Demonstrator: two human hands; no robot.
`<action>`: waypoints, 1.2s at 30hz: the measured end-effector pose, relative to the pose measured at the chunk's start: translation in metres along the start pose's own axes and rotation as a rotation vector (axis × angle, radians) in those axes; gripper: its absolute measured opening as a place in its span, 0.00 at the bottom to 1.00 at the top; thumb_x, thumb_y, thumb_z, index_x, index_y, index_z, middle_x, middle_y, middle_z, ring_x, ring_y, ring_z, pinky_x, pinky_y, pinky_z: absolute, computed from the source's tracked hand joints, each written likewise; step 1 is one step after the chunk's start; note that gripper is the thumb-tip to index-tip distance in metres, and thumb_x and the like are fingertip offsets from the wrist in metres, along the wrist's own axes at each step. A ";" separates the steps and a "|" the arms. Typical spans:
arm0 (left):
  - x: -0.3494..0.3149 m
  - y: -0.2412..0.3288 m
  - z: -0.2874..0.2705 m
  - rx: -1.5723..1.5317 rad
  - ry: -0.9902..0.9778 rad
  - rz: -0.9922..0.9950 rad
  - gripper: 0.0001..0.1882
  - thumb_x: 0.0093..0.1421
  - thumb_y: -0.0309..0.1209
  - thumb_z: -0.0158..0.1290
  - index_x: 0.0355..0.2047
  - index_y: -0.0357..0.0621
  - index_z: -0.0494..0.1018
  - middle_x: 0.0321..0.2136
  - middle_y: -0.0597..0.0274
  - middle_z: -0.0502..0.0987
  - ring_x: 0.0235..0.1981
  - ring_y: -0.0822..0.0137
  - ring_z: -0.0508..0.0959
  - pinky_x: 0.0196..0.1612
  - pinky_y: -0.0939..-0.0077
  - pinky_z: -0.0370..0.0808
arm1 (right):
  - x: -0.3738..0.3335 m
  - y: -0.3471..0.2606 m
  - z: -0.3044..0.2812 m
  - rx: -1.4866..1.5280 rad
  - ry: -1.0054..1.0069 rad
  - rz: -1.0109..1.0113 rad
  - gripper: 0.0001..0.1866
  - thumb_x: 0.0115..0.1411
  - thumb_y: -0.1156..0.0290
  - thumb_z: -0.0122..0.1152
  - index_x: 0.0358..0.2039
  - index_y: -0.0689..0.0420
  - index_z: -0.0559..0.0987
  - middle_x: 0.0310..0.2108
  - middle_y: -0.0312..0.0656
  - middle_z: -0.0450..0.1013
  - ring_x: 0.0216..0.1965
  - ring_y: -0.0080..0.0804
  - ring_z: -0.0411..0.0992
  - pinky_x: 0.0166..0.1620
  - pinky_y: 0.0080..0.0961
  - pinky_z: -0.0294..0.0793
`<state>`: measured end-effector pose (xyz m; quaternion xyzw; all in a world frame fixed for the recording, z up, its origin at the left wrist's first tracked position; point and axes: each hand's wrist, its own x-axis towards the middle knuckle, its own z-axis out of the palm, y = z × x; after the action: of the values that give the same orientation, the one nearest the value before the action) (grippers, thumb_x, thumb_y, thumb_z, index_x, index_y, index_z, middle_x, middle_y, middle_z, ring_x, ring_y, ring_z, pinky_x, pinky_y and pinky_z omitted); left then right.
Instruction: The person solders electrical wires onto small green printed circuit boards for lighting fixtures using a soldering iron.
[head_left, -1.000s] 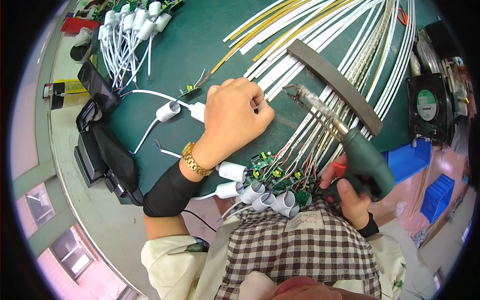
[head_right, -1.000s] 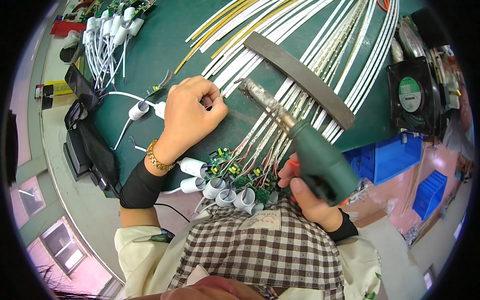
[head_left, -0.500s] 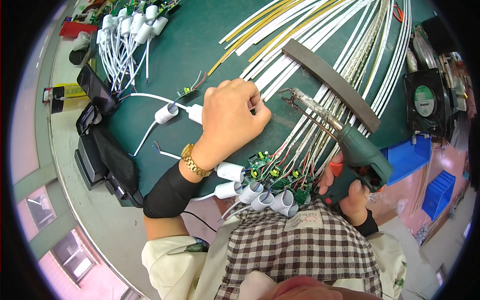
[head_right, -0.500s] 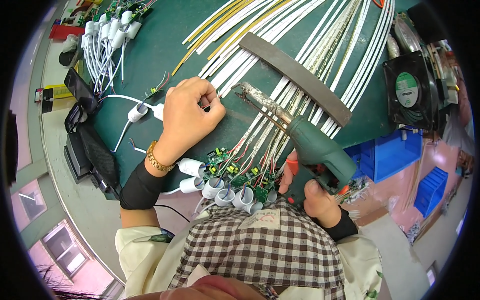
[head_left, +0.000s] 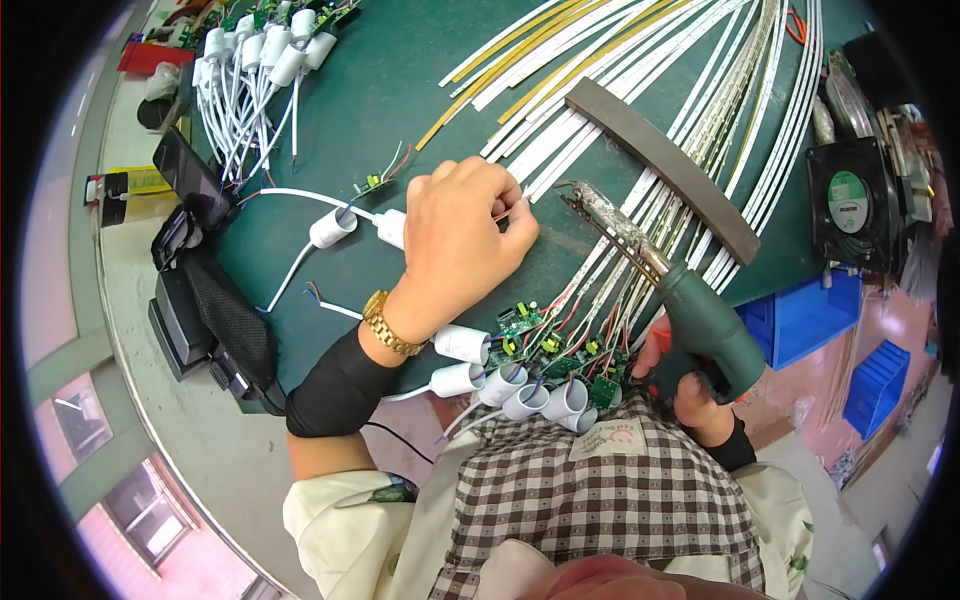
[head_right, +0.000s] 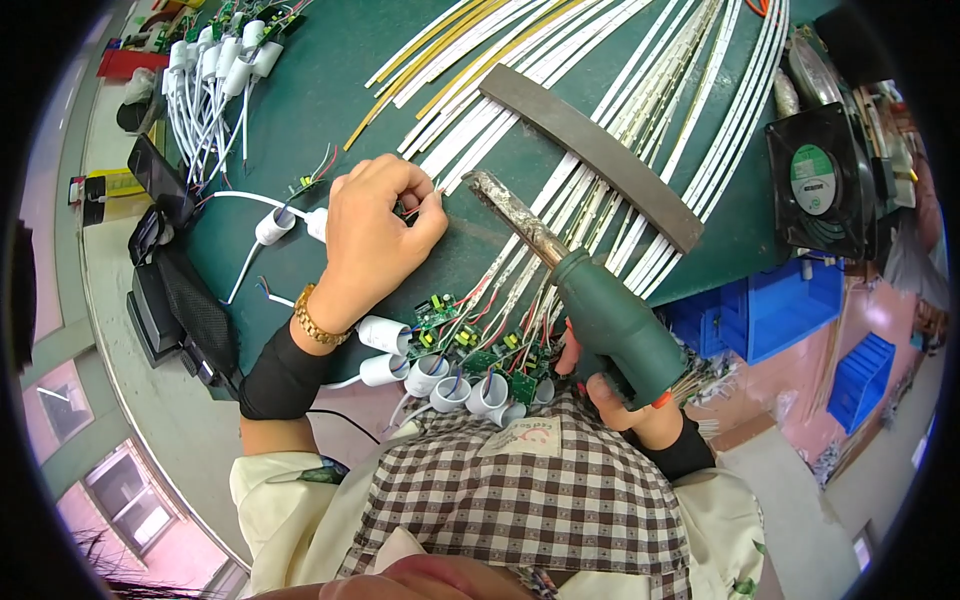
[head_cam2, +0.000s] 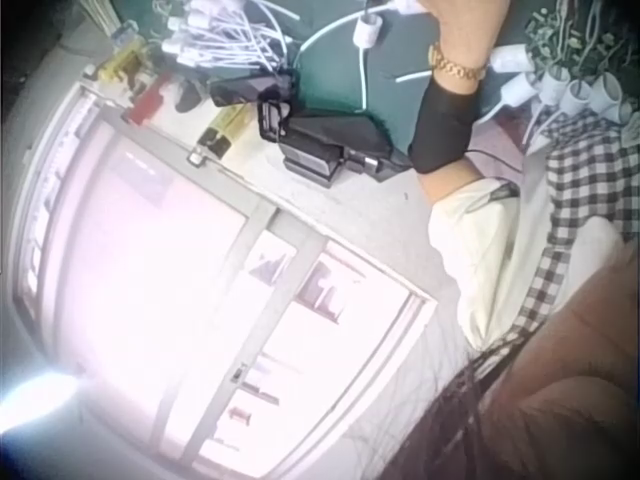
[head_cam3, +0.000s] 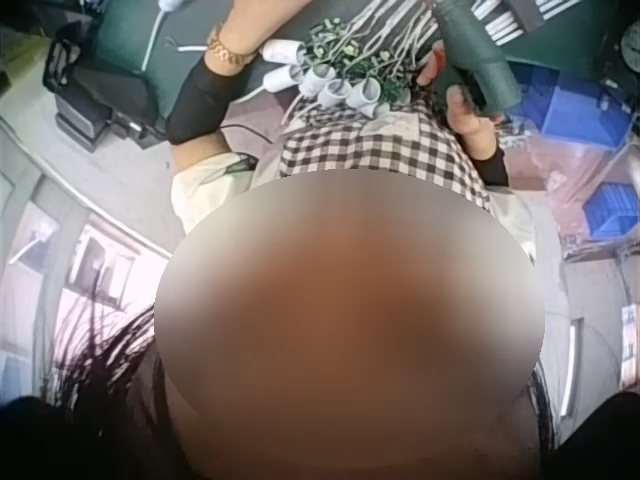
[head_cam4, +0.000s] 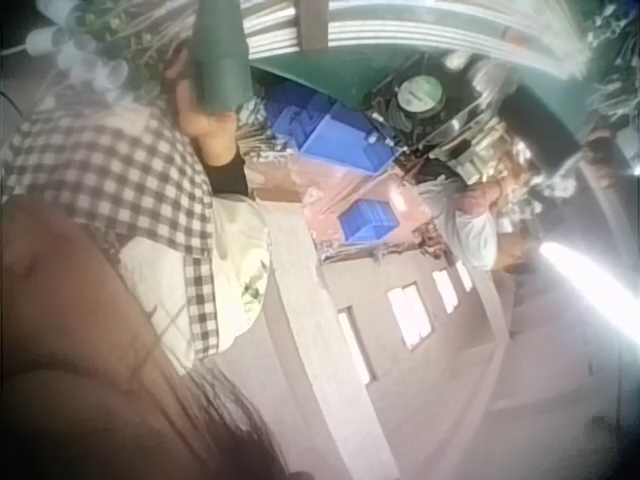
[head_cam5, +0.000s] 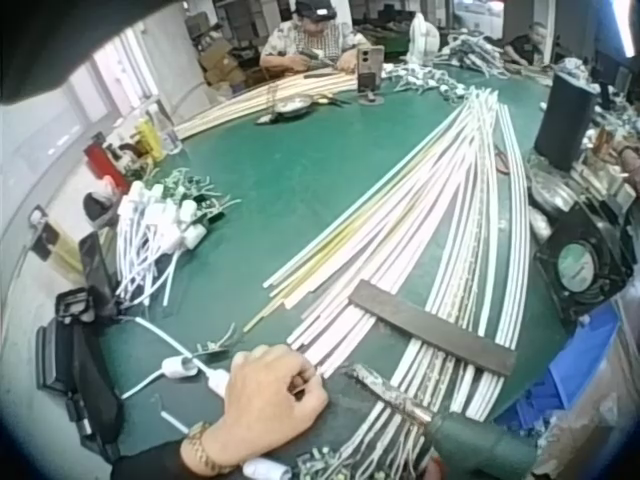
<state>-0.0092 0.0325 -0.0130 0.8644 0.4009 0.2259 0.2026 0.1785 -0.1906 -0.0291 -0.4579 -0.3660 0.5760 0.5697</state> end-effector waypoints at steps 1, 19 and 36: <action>0.000 0.000 0.000 -0.029 0.036 0.015 0.05 0.44 0.27 0.58 0.18 0.47 0.72 0.19 0.67 0.72 0.26 0.63 0.72 0.34 0.67 0.61 | 0.000 0.000 -0.001 -0.043 -0.026 -0.031 0.28 0.60 0.61 0.54 0.58 0.61 0.67 0.35 0.43 0.73 0.32 0.30 0.73 0.39 0.29 0.72; 0.004 0.000 -0.012 -0.064 -0.164 -0.017 0.05 0.44 0.27 0.58 0.16 0.46 0.72 0.20 0.67 0.71 0.26 0.64 0.71 0.36 0.66 0.59 | 0.007 -0.008 -0.002 -0.434 -0.030 -0.078 0.19 0.40 0.75 0.59 0.38 0.61 0.79 0.26 0.37 0.77 0.26 0.32 0.77 0.34 0.23 0.76; 0.003 -0.001 -0.015 -0.018 -0.219 0.060 0.04 0.43 0.26 0.58 0.16 0.46 0.73 0.22 0.69 0.71 0.28 0.65 0.70 0.39 0.67 0.59 | -0.013 -0.002 -0.004 -0.292 -0.059 0.140 0.36 0.56 0.42 0.59 0.49 0.65 0.68 0.30 0.39 0.69 0.31 0.26 0.69 0.37 0.23 0.69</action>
<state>-0.0171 0.0381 -0.0006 0.8937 0.3481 0.1396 0.2461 0.1821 -0.2033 -0.0274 -0.5432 -0.4296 0.5680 0.4447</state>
